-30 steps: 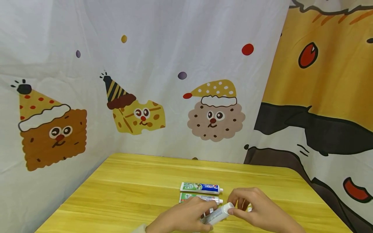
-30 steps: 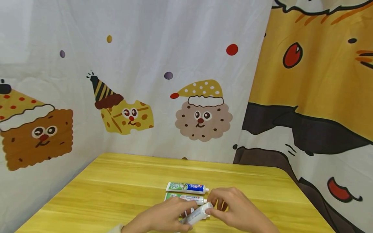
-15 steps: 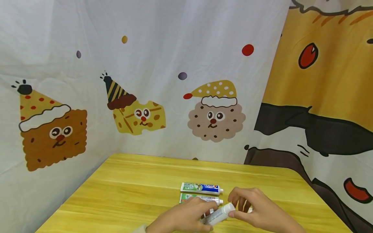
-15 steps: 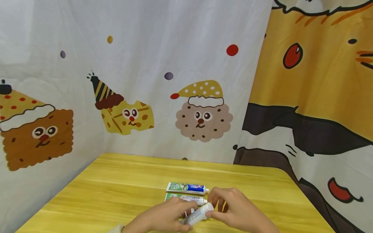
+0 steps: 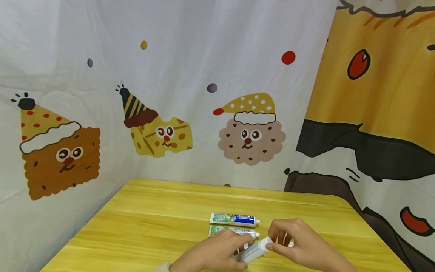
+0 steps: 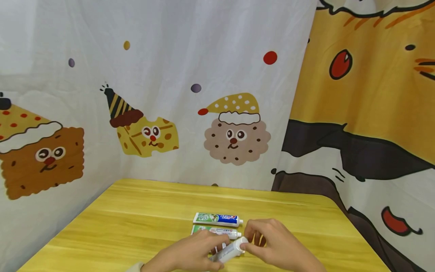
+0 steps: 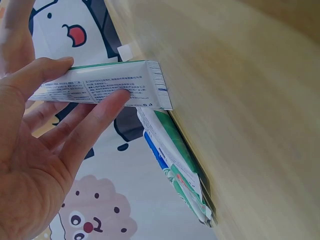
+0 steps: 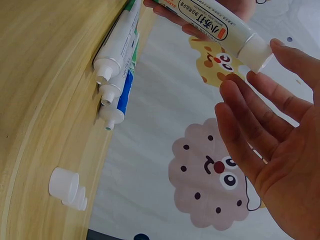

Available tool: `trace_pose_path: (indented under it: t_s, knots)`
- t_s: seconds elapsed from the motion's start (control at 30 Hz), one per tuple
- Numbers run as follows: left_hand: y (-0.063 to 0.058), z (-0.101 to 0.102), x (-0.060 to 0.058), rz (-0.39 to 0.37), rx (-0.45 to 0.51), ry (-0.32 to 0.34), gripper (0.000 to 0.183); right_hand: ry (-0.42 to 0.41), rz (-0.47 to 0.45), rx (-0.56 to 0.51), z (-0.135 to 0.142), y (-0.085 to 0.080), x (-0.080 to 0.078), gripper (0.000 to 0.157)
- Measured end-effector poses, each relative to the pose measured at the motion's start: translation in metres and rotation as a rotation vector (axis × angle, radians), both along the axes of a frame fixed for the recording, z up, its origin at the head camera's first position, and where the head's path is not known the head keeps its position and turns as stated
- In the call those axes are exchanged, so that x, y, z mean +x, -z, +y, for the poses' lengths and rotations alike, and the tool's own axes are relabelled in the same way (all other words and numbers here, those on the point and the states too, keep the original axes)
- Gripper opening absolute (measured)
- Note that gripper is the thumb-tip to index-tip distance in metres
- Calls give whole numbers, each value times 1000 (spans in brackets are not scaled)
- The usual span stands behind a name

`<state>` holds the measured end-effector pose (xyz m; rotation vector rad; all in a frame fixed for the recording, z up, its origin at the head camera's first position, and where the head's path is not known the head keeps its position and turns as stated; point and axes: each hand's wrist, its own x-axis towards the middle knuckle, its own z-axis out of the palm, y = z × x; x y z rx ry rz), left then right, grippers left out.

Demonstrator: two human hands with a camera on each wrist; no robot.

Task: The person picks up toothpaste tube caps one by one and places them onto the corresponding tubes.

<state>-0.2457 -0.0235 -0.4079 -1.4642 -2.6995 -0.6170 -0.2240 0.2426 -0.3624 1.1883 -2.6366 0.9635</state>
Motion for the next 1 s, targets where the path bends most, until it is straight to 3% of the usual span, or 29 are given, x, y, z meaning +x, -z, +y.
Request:
trace_pose_path:
  t_s: [0.3,0.67,1.0]
  knots:
    - [0,0,0,4,-5,8,29,-30,-46,21,0,-2,2,11]
    - [-1,0,0,-39,-15,-18,30,16,-63,69,0,-2,2,11]
    - [0,-1,-1,-34,-14,-11,30,19,-73,109,-1,-2,0,4]
